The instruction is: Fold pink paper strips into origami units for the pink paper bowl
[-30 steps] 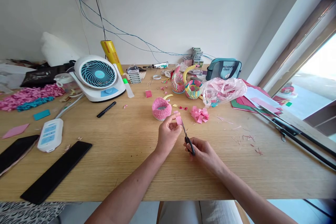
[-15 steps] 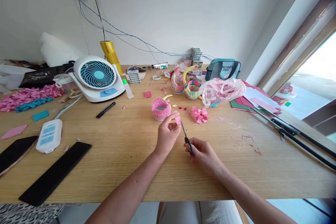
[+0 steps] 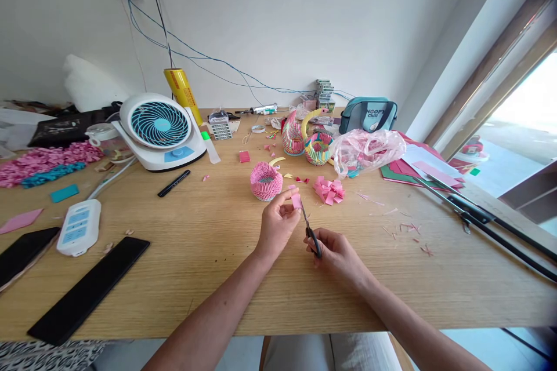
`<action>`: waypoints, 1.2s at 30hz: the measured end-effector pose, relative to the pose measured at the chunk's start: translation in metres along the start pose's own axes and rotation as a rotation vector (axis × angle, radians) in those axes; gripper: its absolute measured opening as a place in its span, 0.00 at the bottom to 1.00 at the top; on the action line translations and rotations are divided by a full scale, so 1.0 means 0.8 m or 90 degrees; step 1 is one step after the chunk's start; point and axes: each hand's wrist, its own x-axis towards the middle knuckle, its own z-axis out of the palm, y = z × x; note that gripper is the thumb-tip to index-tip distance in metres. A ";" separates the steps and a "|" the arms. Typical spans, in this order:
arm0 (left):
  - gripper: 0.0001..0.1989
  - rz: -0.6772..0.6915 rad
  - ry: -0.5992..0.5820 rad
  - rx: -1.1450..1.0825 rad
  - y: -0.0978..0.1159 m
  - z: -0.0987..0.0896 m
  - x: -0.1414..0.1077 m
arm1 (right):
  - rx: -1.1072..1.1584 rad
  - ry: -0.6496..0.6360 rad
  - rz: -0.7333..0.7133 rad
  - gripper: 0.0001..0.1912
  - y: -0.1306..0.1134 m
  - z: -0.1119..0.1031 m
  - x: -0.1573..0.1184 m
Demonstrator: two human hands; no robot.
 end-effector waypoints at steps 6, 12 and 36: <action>0.24 -0.009 -0.006 0.003 -0.001 0.000 0.000 | -0.002 0.004 -0.008 0.21 0.002 0.000 -0.001; 0.26 -0.015 -0.017 -0.003 0.000 0.000 -0.001 | 0.006 -0.002 -0.009 0.20 0.004 -0.002 0.000; 0.30 -0.035 -0.017 0.006 0.013 0.003 -0.003 | -0.004 0.025 -0.003 0.22 -0.005 -0.001 -0.003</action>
